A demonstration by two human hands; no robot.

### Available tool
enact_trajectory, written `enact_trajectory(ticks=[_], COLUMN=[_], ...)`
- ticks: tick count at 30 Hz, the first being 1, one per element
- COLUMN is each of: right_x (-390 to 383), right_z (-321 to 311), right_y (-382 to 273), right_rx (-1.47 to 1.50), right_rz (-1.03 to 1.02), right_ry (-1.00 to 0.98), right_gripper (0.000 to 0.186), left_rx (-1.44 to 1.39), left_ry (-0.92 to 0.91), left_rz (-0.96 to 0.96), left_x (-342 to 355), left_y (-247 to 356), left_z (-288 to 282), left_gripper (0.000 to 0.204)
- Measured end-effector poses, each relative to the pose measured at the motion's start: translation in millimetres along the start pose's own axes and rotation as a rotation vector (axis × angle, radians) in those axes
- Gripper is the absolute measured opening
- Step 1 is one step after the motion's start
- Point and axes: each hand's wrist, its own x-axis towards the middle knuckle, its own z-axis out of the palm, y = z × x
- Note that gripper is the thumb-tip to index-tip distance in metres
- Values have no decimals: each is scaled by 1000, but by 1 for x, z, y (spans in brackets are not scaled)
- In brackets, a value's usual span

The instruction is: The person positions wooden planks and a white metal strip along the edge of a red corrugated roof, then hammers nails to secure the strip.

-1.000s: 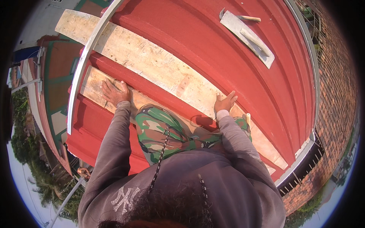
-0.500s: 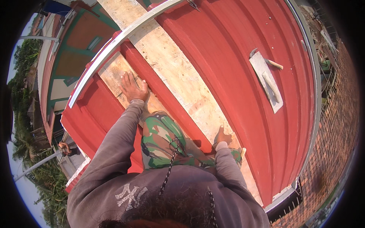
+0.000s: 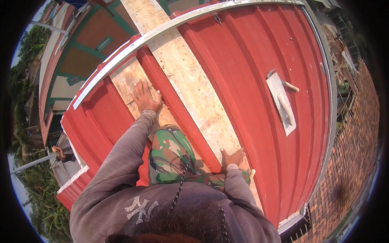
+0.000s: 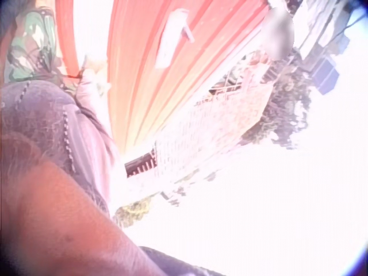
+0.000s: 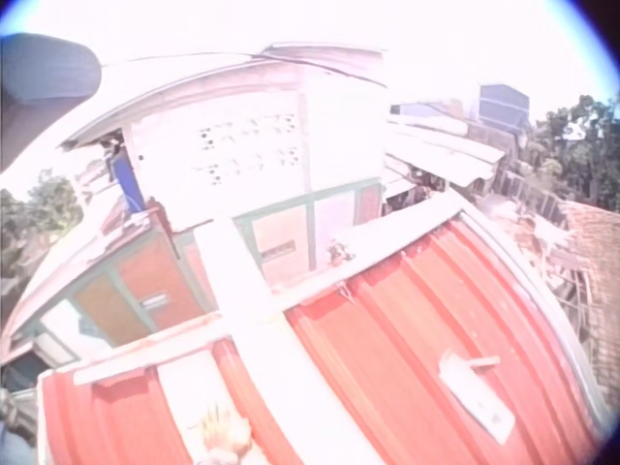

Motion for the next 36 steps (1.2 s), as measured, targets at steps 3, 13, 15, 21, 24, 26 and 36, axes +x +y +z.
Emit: enact_trajectory(ticks=[3, 13, 15, 21, 24, 26, 36], right_x=[-4, -1, -3, 27, 48, 50, 89], right_z=[-9, -23, -30, -27, -30, -47, -34], right_y=[-5, -1, -7, 2, 22, 25, 49], right_rx=[-19, -34, -69, 25, -18, 4, 161], right_rz=[17, -111, -105, -59, -215, -235, -241], right_ry=[0, 89, 72, 33, -30, -50, -153], right_gripper=[140, 118, 116, 106, 89, 72, 44], left_rx=[-22, 20, 26, 45, 43, 32, 81], left_ry=[-20, -59, -40, 17, 56, 72, 105], left_rz=[-10, -33, -28, 13, 49, 50, 99], left_x=[1, 2, 5, -1, 0, -3, -1], left_y=[4, 3, 4, 1, -2, -2, -9], left_z=[0, 0, 3, 19, 19, 24, 39], left_gripper=[87, 87, 87, 87, 86, 86, 89])
